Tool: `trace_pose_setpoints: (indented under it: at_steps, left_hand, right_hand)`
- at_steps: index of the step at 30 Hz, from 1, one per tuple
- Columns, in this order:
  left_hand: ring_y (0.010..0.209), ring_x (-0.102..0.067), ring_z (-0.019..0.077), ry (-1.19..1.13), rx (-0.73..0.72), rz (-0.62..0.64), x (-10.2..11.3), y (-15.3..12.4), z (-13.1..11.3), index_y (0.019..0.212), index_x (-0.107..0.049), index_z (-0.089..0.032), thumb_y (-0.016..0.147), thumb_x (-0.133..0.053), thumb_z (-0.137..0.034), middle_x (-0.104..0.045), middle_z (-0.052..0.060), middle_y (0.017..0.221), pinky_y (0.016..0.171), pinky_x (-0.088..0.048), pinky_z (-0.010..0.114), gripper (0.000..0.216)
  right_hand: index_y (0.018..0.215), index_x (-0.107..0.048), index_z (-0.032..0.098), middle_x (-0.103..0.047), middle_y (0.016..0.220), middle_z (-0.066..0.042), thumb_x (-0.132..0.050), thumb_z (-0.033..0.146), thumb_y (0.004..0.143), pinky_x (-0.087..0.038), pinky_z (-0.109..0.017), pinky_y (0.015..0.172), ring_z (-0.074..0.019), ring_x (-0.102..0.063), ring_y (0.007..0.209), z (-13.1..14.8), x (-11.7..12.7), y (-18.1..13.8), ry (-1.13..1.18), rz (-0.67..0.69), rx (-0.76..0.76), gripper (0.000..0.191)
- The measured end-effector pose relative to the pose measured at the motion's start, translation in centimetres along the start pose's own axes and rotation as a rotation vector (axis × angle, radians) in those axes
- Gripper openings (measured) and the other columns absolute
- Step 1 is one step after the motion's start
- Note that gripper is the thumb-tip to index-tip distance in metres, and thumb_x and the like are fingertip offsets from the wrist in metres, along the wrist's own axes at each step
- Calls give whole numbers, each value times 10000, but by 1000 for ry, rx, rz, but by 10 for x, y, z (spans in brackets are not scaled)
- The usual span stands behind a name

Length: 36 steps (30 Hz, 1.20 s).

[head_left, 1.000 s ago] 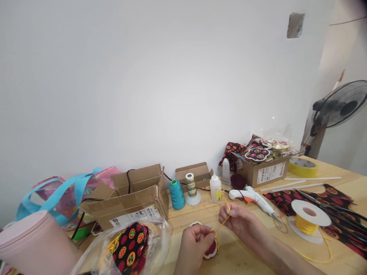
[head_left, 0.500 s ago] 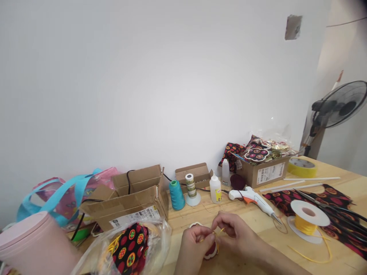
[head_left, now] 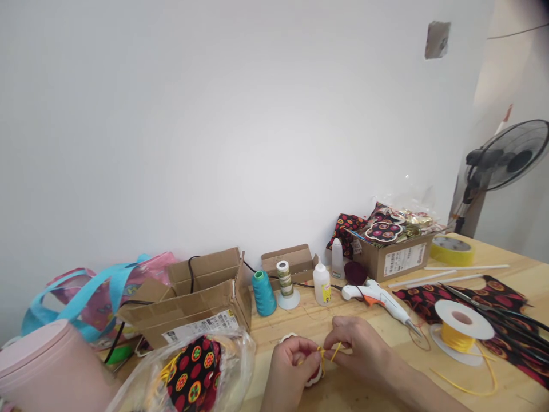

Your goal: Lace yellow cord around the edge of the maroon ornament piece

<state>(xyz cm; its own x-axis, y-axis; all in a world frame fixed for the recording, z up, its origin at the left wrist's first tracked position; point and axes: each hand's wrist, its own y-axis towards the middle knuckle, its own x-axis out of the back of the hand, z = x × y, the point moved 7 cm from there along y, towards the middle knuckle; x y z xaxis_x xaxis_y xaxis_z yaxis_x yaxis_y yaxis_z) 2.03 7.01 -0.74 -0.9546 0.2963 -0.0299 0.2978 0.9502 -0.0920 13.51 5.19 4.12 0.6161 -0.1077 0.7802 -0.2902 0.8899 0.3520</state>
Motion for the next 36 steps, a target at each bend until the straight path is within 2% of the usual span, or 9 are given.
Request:
trace_pose_setpoints:
  at_steps: [7, 14, 19, 30, 36]
  left_hand:
    - [347, -297, 44, 30, 23, -23, -1, -2, 0, 583, -563, -108, 473, -685, -364, -381, -86, 353, 382, -210, 174, 304]
    - [385, -372, 66, 29, 22, -28, 0, -1, 0, 610, -597, -105, 492, -669, -390, -452, -51, 414, 409, -255, 186, 317]
    - [412, -416, 76, 34, 39, -33, -1, -1, 2, 627, -601, -119, 463, -690, -371, -496, -38, 469, 420, -278, 187, 314]
    - [388, -355, 61, 109, 37, -30, -1, -4, 0, 590, -552, -103, 549, -625, -294, -453, -49, 422, 408, -244, 187, 208]
    - [374, -357, 61, 135, 37, -44, 0, -5, 2, 586, -551, -107, 556, -618, -282, -453, -54, 403, 399, -253, 184, 190]
  right_hand:
    - [705, -661, 292, -591, 569, 16, -571, 287, 642, -262, -210, 451, -119, -500, 512, 6, 3, -3, -95, 30, 5, 110]
    - [684, -662, 280, -611, 577, 15, -550, 235, 644, -298, -207, 460, -125, -519, 518, 3, 3, -1, -48, 4, -29, 126]
    - [664, -655, 268, -602, 571, 15, -540, 198, 630, -301, -205, 469, -124, -514, 526, 2, 4, 0, -52, -15, -34, 138]
    - [655, -626, 231, -530, 568, 18, -522, 168, 642, -296, -192, 469, -107, -480, 529, 8, 6, -1, -4, -34, 32, 122]
    - [645, -613, 214, -490, 544, 19, -486, 158, 665, -293, -192, 460, -101, -466, 516, 12, 12, -3, -26, -111, 72, 140]
